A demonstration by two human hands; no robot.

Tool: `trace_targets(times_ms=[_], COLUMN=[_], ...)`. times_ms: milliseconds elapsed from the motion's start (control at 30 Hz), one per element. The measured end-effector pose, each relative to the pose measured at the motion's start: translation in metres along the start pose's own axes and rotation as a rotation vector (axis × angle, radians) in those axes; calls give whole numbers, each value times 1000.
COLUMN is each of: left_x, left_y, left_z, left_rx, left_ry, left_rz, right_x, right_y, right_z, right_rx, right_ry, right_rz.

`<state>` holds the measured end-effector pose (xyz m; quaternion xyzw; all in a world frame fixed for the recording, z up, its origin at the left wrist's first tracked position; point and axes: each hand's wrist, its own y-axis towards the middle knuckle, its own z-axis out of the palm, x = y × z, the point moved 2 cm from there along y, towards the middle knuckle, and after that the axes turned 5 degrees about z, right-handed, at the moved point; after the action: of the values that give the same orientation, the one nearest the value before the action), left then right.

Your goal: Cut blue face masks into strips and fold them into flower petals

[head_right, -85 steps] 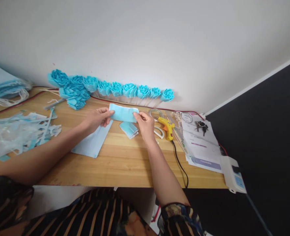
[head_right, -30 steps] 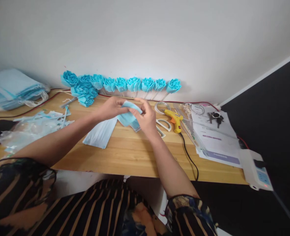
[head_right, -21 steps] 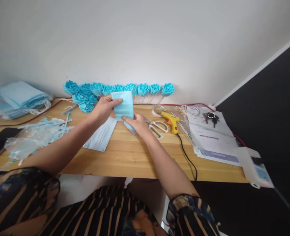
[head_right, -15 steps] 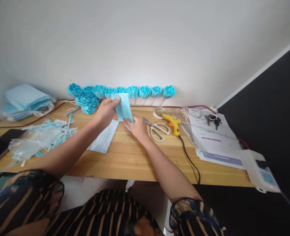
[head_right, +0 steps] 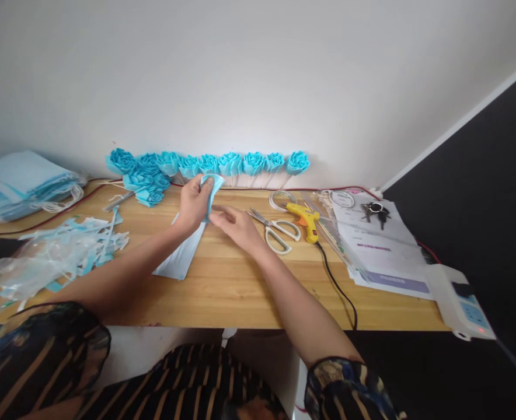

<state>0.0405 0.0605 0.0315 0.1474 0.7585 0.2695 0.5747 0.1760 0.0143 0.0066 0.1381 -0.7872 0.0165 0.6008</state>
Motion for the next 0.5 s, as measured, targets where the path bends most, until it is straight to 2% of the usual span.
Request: trace_targets(times_ms=[67,133,300,400,500], left_x=[4,9,12,9,8], left_y=[-4,-12,-30,-31,-28], left_z=[-3,-3,1,2,3], left_rx=[17,57,204,256,304], left_ry=[64,102,107,13,-133], left_rz=[64,126,232,180,33], right_x=[1,0,-3,-2,3], right_y=[2,4,4,2,-1], right_z=[-10,-16,-15,-16,-20], right_rx=[-30,-86,-308,-416,-465], right_ry=[174,247,121,-11,-138], right_rz=[42,48,-9,-52,-166])
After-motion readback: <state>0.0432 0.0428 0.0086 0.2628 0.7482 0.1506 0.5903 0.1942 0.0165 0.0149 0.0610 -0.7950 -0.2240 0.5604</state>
